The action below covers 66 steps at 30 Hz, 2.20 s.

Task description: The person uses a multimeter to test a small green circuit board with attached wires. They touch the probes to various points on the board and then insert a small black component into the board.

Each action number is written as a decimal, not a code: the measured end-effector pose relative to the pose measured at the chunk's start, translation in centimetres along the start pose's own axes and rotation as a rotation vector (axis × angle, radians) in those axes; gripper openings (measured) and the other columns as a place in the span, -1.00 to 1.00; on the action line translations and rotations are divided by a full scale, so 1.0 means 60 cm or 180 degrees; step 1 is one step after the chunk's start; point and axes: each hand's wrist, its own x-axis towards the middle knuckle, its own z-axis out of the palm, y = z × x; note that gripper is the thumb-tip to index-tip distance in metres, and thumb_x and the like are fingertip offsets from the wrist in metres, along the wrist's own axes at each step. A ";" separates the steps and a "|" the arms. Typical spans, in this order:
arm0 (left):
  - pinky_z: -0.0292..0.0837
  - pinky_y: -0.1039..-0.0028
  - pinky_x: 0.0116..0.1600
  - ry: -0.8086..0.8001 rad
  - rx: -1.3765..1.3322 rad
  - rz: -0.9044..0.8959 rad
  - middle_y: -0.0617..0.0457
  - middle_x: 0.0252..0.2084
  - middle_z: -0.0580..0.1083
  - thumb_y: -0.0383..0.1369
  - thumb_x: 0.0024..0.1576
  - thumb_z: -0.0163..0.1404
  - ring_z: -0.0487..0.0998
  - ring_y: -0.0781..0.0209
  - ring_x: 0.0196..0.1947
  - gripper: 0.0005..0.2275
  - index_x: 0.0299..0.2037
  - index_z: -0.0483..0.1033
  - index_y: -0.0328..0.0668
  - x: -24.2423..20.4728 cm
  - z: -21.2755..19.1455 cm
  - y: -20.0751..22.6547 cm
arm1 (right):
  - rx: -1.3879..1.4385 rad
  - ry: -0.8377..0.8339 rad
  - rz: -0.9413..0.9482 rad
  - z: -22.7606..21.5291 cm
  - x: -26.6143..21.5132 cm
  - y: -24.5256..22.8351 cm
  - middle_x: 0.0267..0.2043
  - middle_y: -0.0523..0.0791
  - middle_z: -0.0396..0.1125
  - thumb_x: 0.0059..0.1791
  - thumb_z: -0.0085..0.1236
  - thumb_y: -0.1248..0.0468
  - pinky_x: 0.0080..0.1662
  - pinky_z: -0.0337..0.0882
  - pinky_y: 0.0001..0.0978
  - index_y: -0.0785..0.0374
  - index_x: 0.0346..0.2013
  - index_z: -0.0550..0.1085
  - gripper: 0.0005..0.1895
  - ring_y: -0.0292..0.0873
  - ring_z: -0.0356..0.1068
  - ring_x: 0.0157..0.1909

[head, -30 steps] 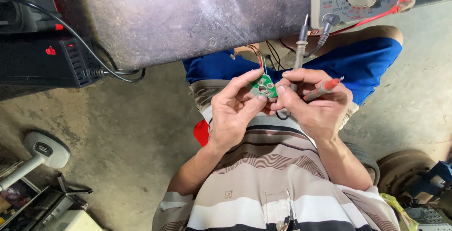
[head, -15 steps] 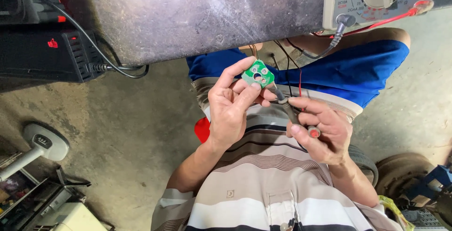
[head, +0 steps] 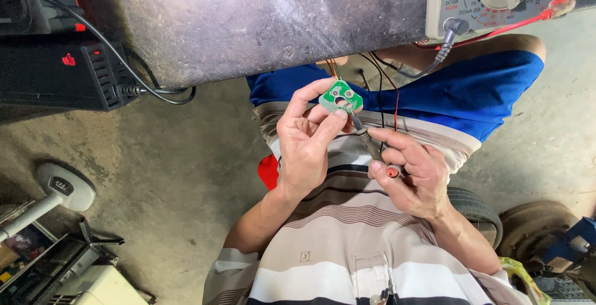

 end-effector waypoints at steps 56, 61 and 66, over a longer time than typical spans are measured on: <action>0.60 0.13 -0.39 -0.2672 -0.0451 0.0586 -0.24 -0.38 0.49 -0.39 0.38 -0.14 0.49 -0.27 -0.48 -0.73 -0.42 0.18 -0.06 -0.005 -0.070 0.025 | -0.1365 -0.0535 -0.2197 -0.062 0.102 -0.052 -0.27 -0.13 0.45 0.11 0.14 0.33 -0.24 0.20 -0.27 0.14 -0.06 0.61 -0.85 -0.12 0.40 -0.33; 0.59 0.05 -0.36 -0.3003 -0.0830 0.0842 -0.31 -0.38 0.43 -0.41 0.39 -0.28 0.47 -0.29 -0.46 -0.75 -0.40 0.24 -0.14 0.011 -0.076 0.005 | -0.1343 -0.0484 -0.2350 -0.058 0.103 -0.051 -0.31 -0.16 0.41 0.10 0.13 0.37 -0.24 0.16 -0.26 0.16 -0.06 0.62 -0.83 -0.13 0.35 -0.36; 0.61 0.01 -0.30 -0.3113 -0.0829 0.0813 -0.32 -0.32 0.45 -0.44 0.41 -0.23 0.48 -0.27 -0.41 -0.82 -0.29 0.26 -0.12 0.013 -0.076 0.007 | -0.1407 -0.0555 -0.2406 -0.052 0.101 -0.057 -0.28 -0.17 0.38 0.11 0.07 0.35 -0.21 0.11 -0.29 0.18 -0.05 0.60 -0.82 -0.14 0.38 -0.33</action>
